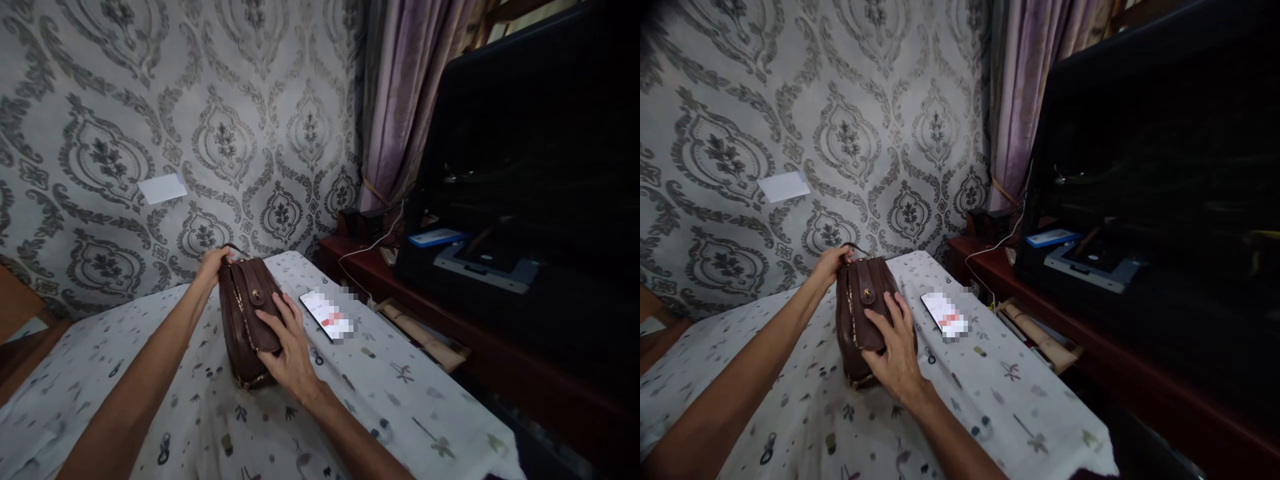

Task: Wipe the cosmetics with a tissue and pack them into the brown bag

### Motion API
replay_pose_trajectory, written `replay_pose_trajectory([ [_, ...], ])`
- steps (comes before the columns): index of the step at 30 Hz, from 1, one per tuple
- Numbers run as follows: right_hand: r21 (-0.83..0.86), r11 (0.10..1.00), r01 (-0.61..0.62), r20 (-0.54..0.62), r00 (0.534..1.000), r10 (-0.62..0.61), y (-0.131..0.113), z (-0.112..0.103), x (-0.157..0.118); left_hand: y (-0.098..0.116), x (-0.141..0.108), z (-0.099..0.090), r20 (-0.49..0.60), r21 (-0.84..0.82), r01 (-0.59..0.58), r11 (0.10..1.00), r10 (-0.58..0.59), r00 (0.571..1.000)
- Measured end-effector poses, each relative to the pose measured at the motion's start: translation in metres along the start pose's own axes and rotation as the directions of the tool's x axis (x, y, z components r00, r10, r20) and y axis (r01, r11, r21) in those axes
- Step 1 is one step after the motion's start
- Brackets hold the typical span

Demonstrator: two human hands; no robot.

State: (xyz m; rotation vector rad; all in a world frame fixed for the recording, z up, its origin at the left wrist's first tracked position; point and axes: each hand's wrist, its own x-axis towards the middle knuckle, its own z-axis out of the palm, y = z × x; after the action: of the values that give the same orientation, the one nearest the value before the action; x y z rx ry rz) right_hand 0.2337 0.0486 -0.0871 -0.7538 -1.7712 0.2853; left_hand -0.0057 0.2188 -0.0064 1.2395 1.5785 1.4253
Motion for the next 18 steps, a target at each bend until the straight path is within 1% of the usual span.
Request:
replay_pose_trajectory([
  [3, 0.002, 1.0, -0.004, -0.001, 1.0, 0.004, -0.001, 0.0, 0.0, 0.01, 0.005, 0.001, 0.033, 0.047, 0.078, 0.996, -0.079, 0.996],
  [5, 0.005, 1.0, 0.0, -0.004, 1.0, 0.0, -0.001, -0.001, 0.0, 0.019, 0.009, 0.002, 0.058, 0.086, 0.11, 0.99, -0.115, 0.992],
  [10, 0.0, 1.0, -0.003, -0.001, 1.0, 0.003, -0.001, 0.0, 0.0, 0.039, 0.015, 0.013, 0.112, 0.161, 0.149, 0.976, -0.168, 0.979],
  [13, 0.004, 1.0, -0.01, 0.002, 1.0, 0.01, 0.0, 0.0, 0.0, 0.042, 0.014, 0.023, 0.132, 0.159, 0.129, 0.979, -0.151, 0.98],
  [18, 0.012, 1.0, -0.012, -0.01, 1.0, 0.012, 0.0, 0.001, 0.0, 0.039, 0.005, 0.037, 0.132, 0.123, 0.045, 0.991, -0.062, 0.989],
])
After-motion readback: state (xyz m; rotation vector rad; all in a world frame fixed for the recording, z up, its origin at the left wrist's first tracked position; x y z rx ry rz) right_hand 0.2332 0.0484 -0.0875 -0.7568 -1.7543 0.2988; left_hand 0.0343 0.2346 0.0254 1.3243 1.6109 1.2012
